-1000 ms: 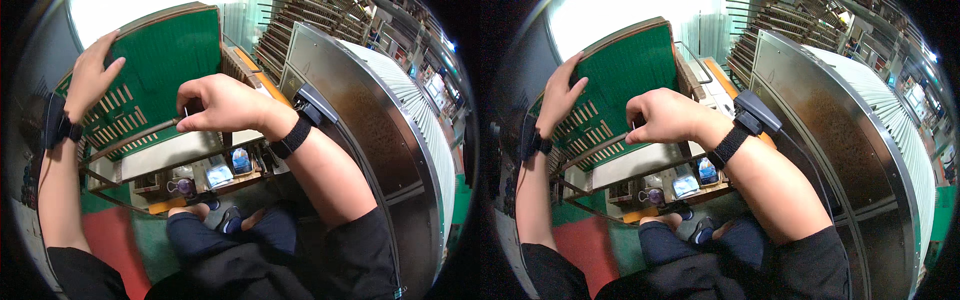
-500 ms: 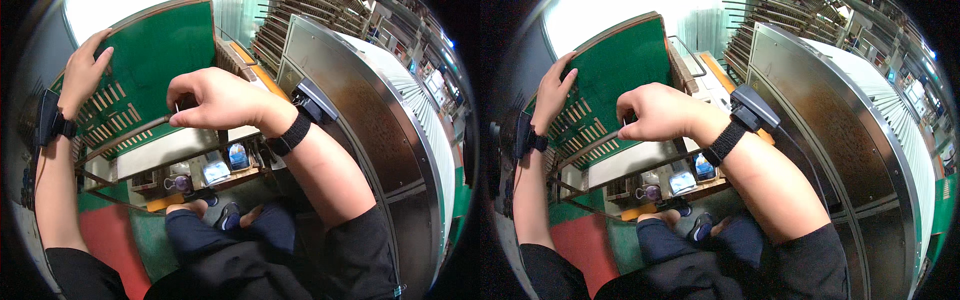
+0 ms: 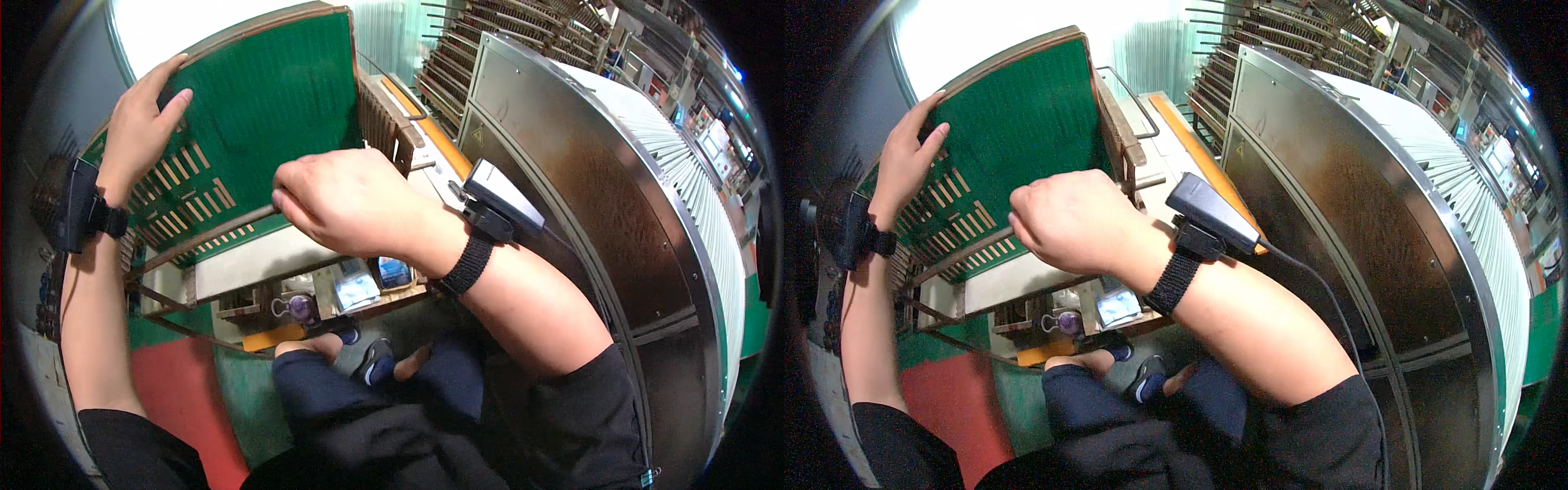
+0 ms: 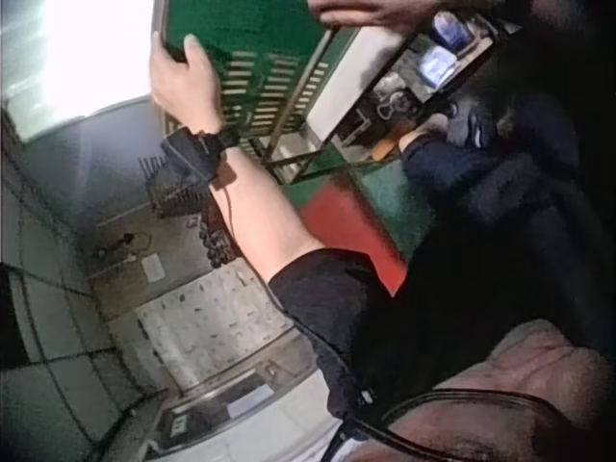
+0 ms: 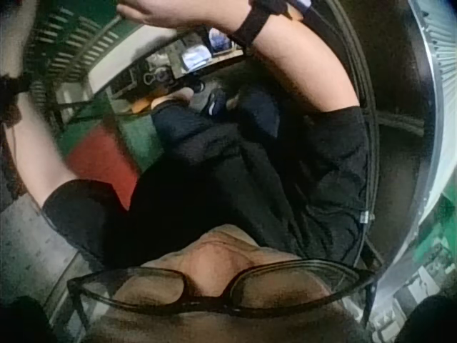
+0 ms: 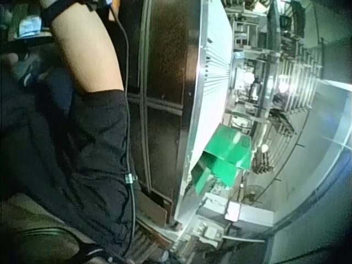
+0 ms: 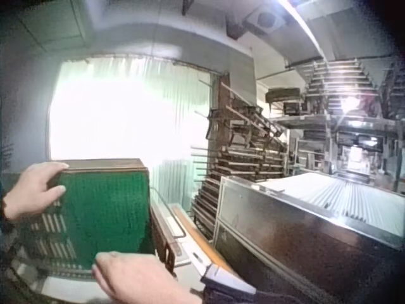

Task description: Manually loading green circuit boards into a holding rack and feeding them onto a conveyor machine.

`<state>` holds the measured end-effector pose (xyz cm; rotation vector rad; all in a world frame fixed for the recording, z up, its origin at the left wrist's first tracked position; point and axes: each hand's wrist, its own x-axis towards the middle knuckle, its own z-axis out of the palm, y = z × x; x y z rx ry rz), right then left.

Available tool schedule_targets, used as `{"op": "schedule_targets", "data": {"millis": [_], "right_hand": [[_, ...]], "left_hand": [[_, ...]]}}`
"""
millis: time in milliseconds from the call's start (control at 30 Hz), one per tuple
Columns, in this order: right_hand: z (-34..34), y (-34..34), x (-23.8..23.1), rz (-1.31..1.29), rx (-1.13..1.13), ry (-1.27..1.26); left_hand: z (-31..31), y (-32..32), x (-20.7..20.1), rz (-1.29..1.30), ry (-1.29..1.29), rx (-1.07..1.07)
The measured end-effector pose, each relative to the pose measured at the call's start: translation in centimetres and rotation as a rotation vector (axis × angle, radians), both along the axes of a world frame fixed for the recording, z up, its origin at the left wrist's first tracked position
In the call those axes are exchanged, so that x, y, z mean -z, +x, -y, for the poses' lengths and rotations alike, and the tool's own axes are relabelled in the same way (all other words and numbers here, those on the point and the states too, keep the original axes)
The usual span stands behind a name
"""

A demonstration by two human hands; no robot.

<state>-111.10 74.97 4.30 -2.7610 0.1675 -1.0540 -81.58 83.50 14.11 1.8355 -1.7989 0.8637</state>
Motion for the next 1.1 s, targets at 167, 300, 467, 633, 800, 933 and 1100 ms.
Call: {"op": "schedule_targets", "data": {"millis": [167, 300, 467, 633, 800, 933, 1100], "right_hand": [[0.6, 0.1, -1.1, -0.139, -0.088, 0.057], [-0.1, -0.2, -1.9, -0.142, -0.036, 0.129], [-0.5, -0.4, -2.0, -0.200, -0.010, 0.151], [-0.9, 0.3, -2.0, -0.245, 0.045, 0.137], [-1.7, 1.3, 0.0, -0.049, 0.202, 0.058], [-1.8, 2.8, 1.4, 0.196, 0.248, 0.112], [-1.7, 1.5, -0.3, 0.058, 0.092, 0.226]], "left_hand": [[0.0, -0.8, -0.9, 0.023, 0.026, 0.018], [-0.8, -1.4, -1.2, 0.016, 0.006, 0.037], [-0.8, -1.3, -0.6, 0.048, 0.004, -0.002], [-0.6, -1.5, -0.6, 0.055, 0.033, -0.036], [-2.4, -2.7, 0.1, 0.155, -0.069, 0.012], [-3.6, -3.5, 5.3, -0.040, -0.075, 0.191], [-2.2, 0.9, 10.6, -1.038, 0.453, 0.340]]}}
